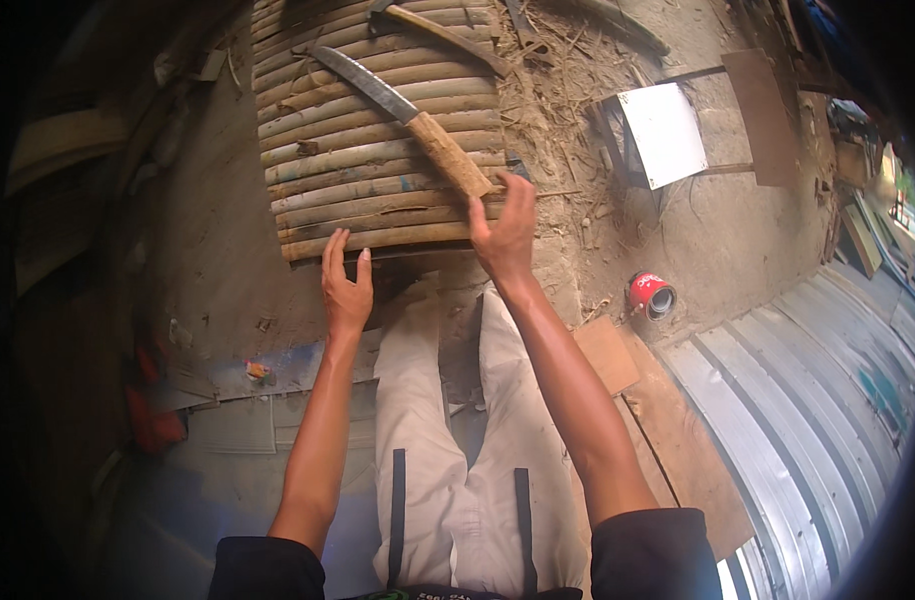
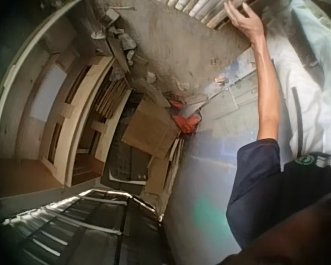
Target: The person assembles a bamboo structure by positioning bamboo poles and securing them with nails using a hammer. They repeatedly hammer nails into the bamboo frame to fasten the pieces together.
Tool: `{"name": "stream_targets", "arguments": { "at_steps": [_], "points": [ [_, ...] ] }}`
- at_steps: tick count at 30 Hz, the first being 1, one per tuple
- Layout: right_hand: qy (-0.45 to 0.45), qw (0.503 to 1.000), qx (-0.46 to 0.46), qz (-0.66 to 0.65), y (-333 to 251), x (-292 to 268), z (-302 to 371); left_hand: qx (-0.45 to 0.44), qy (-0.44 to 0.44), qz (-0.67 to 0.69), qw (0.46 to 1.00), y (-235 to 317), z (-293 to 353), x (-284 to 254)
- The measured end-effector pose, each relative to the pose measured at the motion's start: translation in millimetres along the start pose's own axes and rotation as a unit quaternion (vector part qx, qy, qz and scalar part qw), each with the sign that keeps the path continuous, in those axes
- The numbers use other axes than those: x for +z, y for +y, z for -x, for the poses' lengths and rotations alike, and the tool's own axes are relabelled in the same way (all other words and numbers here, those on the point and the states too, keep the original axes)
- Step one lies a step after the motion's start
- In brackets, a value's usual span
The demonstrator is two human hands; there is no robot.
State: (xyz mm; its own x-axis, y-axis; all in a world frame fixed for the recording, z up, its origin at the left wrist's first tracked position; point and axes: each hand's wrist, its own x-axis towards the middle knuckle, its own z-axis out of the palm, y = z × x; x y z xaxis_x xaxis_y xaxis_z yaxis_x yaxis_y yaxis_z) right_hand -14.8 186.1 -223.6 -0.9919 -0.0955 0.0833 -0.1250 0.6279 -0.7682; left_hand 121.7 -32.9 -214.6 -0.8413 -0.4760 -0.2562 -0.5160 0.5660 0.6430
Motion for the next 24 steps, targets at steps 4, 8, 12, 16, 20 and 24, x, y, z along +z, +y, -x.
{"name": "stream_targets", "arguments": {
  "at_steps": [4,8,12,16,20,24],
  "points": [
    [0.013,1.000,0.007,0.002,-5.7,9.7,-2.3,0.058,-0.061,-0.135,0.987,0.2,1.4,37.7],
    [0.032,0.999,0.026,0.013,-2.6,-5.9,26.9,0.066,-0.046,-0.181,0.980,-13.4,-0.2,56.3],
    [0.008,0.998,0.068,0.002,2.6,-24.1,56.1,0.082,-0.029,-0.204,0.975,-15.1,2.1,61.1],
    [0.004,0.998,0.068,0.002,4.3,-25.0,53.3,0.159,-0.031,-0.220,0.962,-3.5,-11.2,62.2],
    [0.009,1.000,0.017,0.006,6.4,-10.5,13.7,0.202,0.016,-0.220,0.954,9.5,-49.8,78.5],
    [-0.034,0.998,-0.033,0.038,6.7,-0.8,-21.6,0.179,0.045,-0.252,0.950,16.5,-66.4,89.4]
  ]
}}
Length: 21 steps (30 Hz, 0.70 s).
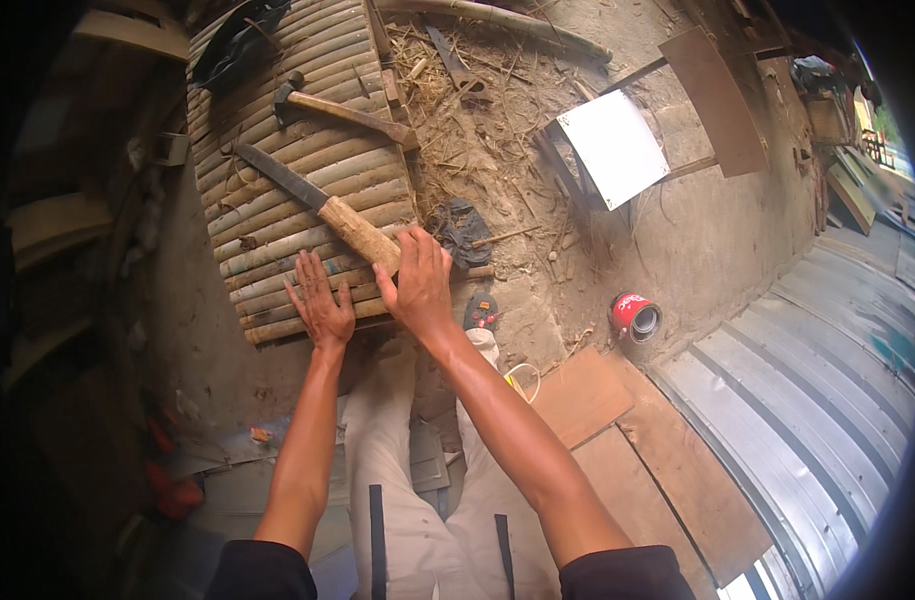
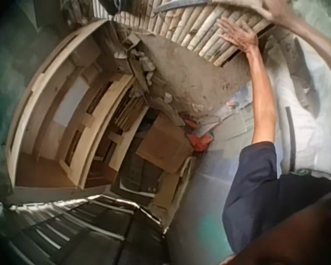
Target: The person assembles a bamboo structure by positioning bamboo poles and securing them with nails using a hammer. They repeatedly hammer nails into the bamboo frame to fasten the pieces together.
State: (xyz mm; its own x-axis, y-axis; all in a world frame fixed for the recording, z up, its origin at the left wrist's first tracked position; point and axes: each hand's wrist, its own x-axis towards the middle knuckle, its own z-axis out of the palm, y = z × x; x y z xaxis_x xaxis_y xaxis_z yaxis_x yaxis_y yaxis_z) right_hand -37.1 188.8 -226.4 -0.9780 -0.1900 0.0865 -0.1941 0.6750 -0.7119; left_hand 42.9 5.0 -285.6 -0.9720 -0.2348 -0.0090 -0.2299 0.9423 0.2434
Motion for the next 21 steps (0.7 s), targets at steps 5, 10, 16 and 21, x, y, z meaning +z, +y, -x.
{"name": "stream_targets", "arguments": {
  "at_steps": [5,10,16,21],
  "points": [
    [-0.065,0.993,-0.051,0.080,-13.4,14.0,-12.1,-0.008,-0.021,-0.015,1.000,-0.5,0.0,-4.3],
    [-0.086,0.982,0.001,0.169,-21.6,33.2,-20.2,-0.011,-0.041,-0.016,0.999,-0.3,-2.2,-6.8],
    [-0.091,0.979,-0.018,0.182,-17.4,37.9,-24.0,-0.019,-0.082,0.078,0.993,-6.3,-1.0,-16.3],
    [-0.087,0.971,-0.032,0.221,-13.3,44.8,-20.0,0.099,0.002,0.192,0.976,-30.8,11.6,-26.1]
  ]
}}
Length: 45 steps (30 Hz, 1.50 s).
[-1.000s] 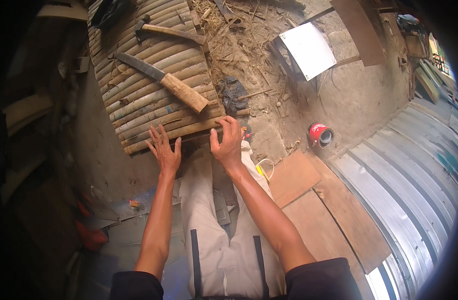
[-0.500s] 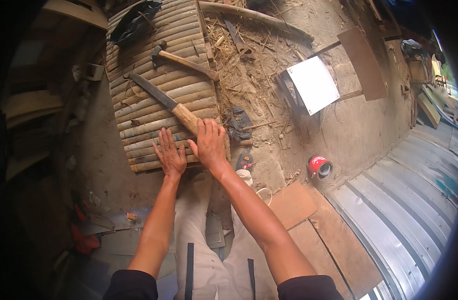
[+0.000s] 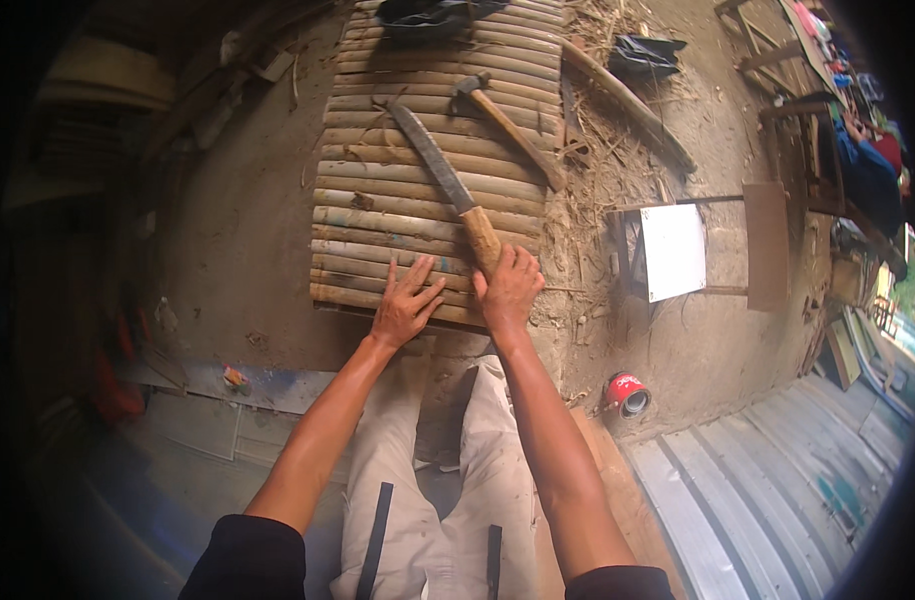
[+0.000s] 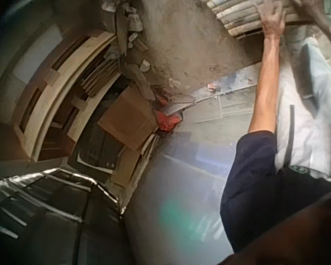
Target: The person assembles a bamboo structure by positioning bamboo poles and securing them with nails using a hammer. They repeatedly hammer nails into the bamboo frame to fasten the pieces together.
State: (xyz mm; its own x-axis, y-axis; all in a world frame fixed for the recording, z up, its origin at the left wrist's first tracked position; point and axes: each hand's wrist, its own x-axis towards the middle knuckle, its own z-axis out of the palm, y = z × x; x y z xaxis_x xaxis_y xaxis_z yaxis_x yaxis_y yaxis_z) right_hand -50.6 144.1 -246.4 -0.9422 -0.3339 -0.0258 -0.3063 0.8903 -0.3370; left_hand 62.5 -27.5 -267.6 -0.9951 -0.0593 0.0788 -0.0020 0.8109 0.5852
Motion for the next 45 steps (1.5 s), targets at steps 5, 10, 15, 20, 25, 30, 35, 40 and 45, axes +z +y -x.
{"name": "stream_targets", "arguments": {
  "at_steps": [5,10,15,20,25,30,35,40,45],
  "points": [
    [0.003,0.999,-0.002,0.043,1.9,8.5,0.5,-0.013,0.032,0.037,0.999,-11.6,-0.3,-6.6],
    [-0.012,0.997,0.005,0.075,-8.7,3.3,-2.4,-0.051,0.120,0.062,0.990,-19.6,4.7,-19.7],
    [0.027,0.990,-0.133,0.035,-54.2,-4.9,7.5,-0.153,0.223,0.066,0.960,-58.8,40.6,-58.2],
    [-0.103,0.985,-0.138,0.001,-109.5,10.3,42.0,-0.206,0.171,0.053,0.962,-93.8,78.4,-95.9],
    [-0.146,0.983,-0.102,-0.045,-135.7,25.8,56.4,-0.278,0.063,0.136,0.949,-107.2,84.3,-104.1],
    [-0.187,0.971,-0.103,-0.110,-175.9,15.7,75.2,-0.273,0.048,0.197,0.940,-114.6,79.6,-108.1],
    [-0.202,0.951,-0.201,-0.125,-196.5,14.6,57.9,-0.318,0.049,0.249,0.913,-118.8,75.1,-126.4],
    [-0.024,0.999,-0.005,0.025,-183.3,47.1,16.3,-0.354,-0.005,0.234,0.905,-122.5,66.3,-135.0],
    [-0.293,0.912,-0.279,-0.074,-204.4,50.4,41.9,-0.335,-0.007,0.228,0.914,-126.9,64.1,-135.3]
  ]
}}
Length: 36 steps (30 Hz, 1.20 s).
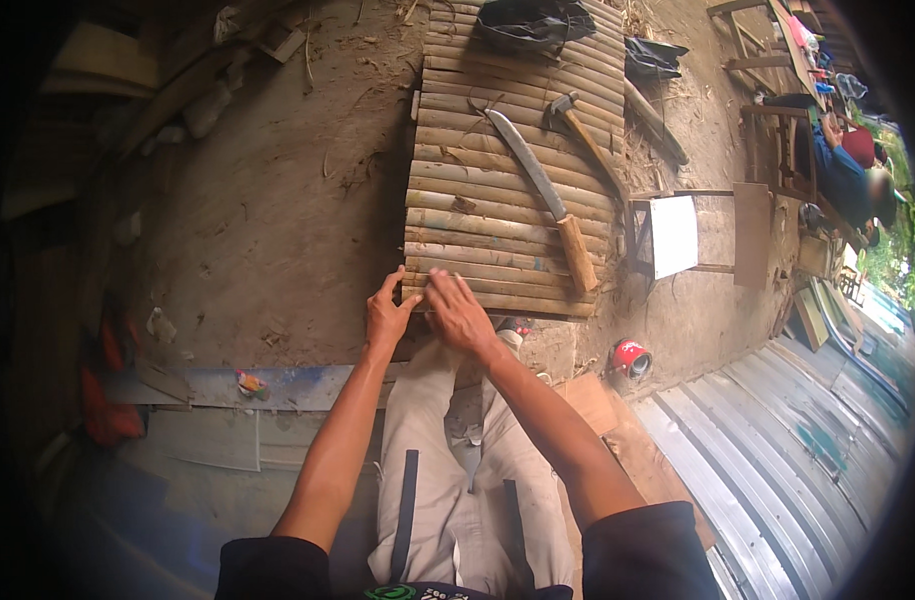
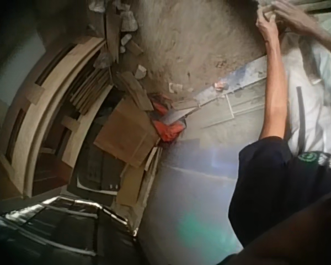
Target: The person assembles a bamboo structure by positioning bamboo poles and securing them with nails using a hammer. They repeatedly hammer nails into the bamboo frame to fasten the pieces together.
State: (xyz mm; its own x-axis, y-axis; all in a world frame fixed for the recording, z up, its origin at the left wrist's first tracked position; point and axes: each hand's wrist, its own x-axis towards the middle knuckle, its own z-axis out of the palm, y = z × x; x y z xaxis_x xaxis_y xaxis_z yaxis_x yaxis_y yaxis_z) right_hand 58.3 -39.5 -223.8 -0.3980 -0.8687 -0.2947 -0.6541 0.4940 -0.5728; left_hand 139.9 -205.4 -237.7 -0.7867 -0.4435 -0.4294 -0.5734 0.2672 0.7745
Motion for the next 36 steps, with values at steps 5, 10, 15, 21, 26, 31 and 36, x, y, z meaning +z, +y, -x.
{"name": "stream_targets", "arguments": {
  "at_steps": [5,10,15,21,26,31,36],
  "points": [
    [0.245,0.954,0.173,-0.024,23.3,-29.5,-35.2,-0.005,-0.008,-0.020,1.000,-1.0,1.5,0.6],
    [0.230,0.962,0.073,0.124,47.4,-47.7,-79.0,-0.031,-0.020,-0.051,0.998,5.2,3.2,-0.6],
    [0.192,0.967,0.102,0.135,43.0,-45.4,-63.9,-0.019,-0.030,-0.064,0.997,13.0,5.2,-3.5],
    [0.141,0.981,0.132,0.010,74.9,-45.6,12.1,0.017,-0.059,-0.088,0.994,18.8,6.8,-15.4],
    [0.191,0.965,0.180,0.019,85.6,-45.1,96.1,0.021,-0.033,-0.101,0.994,28.3,22.2,-23.2],
    [0.256,0.933,0.254,0.000,81.2,-61.7,121.1,0.008,-0.036,-0.071,0.997,41.6,22.9,-16.9],
    [0.393,0.896,0.205,-0.037,83.9,-103.3,90.0,0.083,-0.037,-0.034,0.995,69.2,-4.5,-4.1]
  ]
}}
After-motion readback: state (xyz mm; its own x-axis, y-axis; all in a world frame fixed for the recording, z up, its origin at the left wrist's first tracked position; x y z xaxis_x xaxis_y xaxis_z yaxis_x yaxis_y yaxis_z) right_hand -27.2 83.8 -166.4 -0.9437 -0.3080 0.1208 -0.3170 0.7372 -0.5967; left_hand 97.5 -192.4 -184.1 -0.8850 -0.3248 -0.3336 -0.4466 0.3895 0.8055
